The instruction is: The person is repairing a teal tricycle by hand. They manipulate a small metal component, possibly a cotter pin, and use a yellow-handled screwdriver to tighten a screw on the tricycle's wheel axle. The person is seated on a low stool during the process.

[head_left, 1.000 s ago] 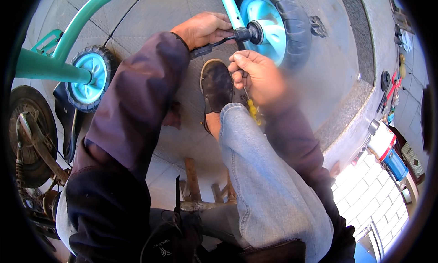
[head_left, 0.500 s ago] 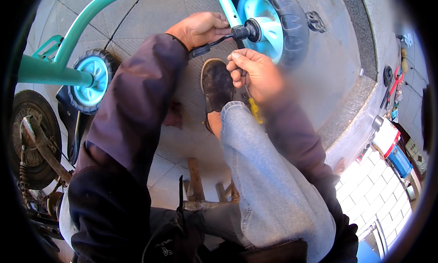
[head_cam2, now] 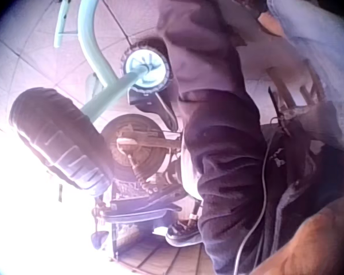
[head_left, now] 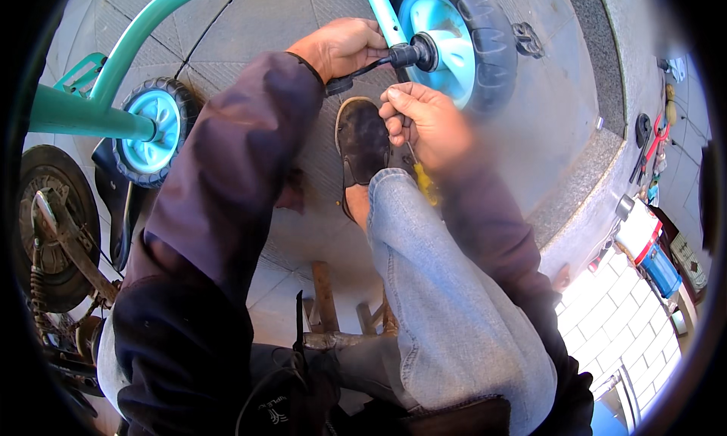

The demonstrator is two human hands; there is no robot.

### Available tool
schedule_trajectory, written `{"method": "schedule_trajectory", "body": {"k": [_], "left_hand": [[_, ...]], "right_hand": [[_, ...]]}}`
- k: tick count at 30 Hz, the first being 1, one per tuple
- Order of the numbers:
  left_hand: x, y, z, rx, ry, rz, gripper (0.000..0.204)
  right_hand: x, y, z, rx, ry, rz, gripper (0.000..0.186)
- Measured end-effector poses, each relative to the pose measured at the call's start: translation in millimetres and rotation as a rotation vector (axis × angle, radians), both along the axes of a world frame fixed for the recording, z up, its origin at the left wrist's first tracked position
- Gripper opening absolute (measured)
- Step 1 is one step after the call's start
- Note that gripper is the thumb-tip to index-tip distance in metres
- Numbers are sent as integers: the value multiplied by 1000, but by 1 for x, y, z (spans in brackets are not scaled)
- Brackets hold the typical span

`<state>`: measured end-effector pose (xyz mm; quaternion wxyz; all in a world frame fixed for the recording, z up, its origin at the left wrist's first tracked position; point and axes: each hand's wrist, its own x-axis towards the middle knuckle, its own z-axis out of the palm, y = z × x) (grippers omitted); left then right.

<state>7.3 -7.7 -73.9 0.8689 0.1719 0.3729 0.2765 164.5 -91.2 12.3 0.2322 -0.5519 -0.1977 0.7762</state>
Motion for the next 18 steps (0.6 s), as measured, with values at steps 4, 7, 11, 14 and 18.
{"method": "schedule_trajectory", "body": {"k": [4,7,11,14,18], "left_hand": [[3,-2,-1,-37,12,104,24],[2,0,-5,-108,-24,157,23],[3,0,-5,-169,-7,191,22],[3,1,0,-201,-20,186,21],[12,5,10,-216,93,137,20]], "right_hand": [[-4,2,1,-6,-13,-2,13],[-3,2,1,-9,-12,-1,13],[-2,1,0,-5,-6,1,13],[-2,1,-1,-3,-9,-4,13],[-3,0,-2,-8,-21,2,14]]}}
